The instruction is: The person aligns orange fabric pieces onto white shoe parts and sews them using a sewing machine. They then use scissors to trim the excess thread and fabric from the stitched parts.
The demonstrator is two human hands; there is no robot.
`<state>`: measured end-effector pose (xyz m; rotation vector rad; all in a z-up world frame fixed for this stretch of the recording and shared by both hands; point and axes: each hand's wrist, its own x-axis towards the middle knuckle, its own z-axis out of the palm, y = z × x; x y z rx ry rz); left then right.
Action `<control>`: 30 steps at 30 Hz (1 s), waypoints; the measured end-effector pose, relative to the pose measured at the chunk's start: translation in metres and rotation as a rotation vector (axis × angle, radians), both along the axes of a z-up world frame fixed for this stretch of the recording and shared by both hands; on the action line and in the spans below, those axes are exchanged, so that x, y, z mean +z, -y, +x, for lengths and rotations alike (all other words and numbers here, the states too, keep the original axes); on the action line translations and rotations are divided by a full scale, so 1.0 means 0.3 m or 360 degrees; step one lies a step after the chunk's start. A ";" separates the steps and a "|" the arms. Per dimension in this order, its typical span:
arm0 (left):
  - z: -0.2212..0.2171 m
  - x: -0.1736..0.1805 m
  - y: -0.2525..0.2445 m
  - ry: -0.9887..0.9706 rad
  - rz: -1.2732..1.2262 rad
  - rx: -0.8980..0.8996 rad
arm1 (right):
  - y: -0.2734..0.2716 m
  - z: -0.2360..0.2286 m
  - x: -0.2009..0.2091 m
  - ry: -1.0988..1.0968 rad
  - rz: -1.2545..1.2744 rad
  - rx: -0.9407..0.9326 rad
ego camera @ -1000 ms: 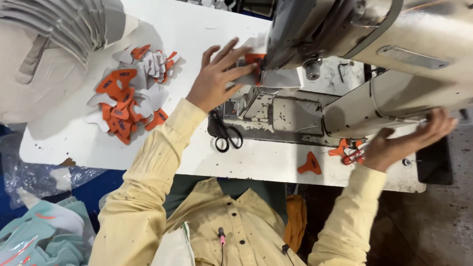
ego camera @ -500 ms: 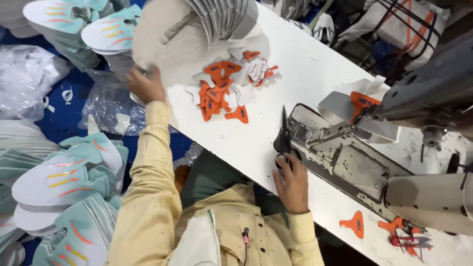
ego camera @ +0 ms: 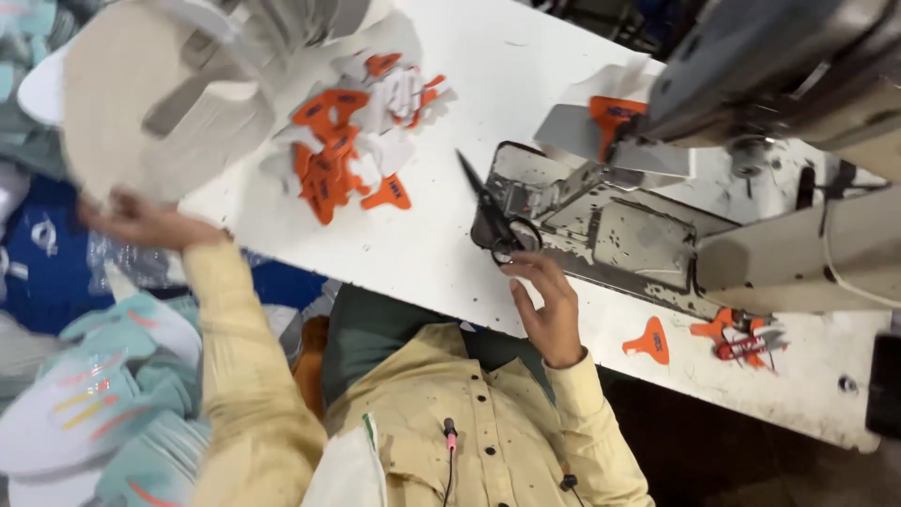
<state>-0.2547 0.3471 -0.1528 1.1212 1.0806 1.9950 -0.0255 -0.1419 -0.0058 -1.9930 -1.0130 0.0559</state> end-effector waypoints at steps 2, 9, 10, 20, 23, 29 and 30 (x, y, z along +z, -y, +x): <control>0.032 0.149 0.185 0.0008 0.0098 -0.0181 | 0.032 -0.001 -0.020 -0.0181 0.0062 -0.0019; 0.317 0.152 0.654 0.0023 -0.0319 -0.1456 | 0.028 -0.007 0.066 -0.1182 0.0706 0.0278; 0.373 0.176 0.706 0.0023 -0.0325 -0.1480 | 0.059 0.007 0.001 -0.1177 0.0709 0.0254; 0.625 0.575 1.212 -0.0616 -0.0149 -0.2478 | 0.132 0.020 -0.029 -0.1107 0.0965 -0.0337; 0.640 0.650 1.205 -0.0473 -0.0334 -0.2536 | 0.168 0.043 -0.105 -0.1061 0.0971 -0.0224; 0.647 0.608 1.169 -0.0278 -0.0247 -0.2674 | 0.202 0.120 -0.069 -0.1673 0.1345 0.0013; 0.647 0.602 1.168 -0.0207 -0.0292 -0.2716 | 0.197 0.123 -0.040 -0.1737 0.1292 0.0041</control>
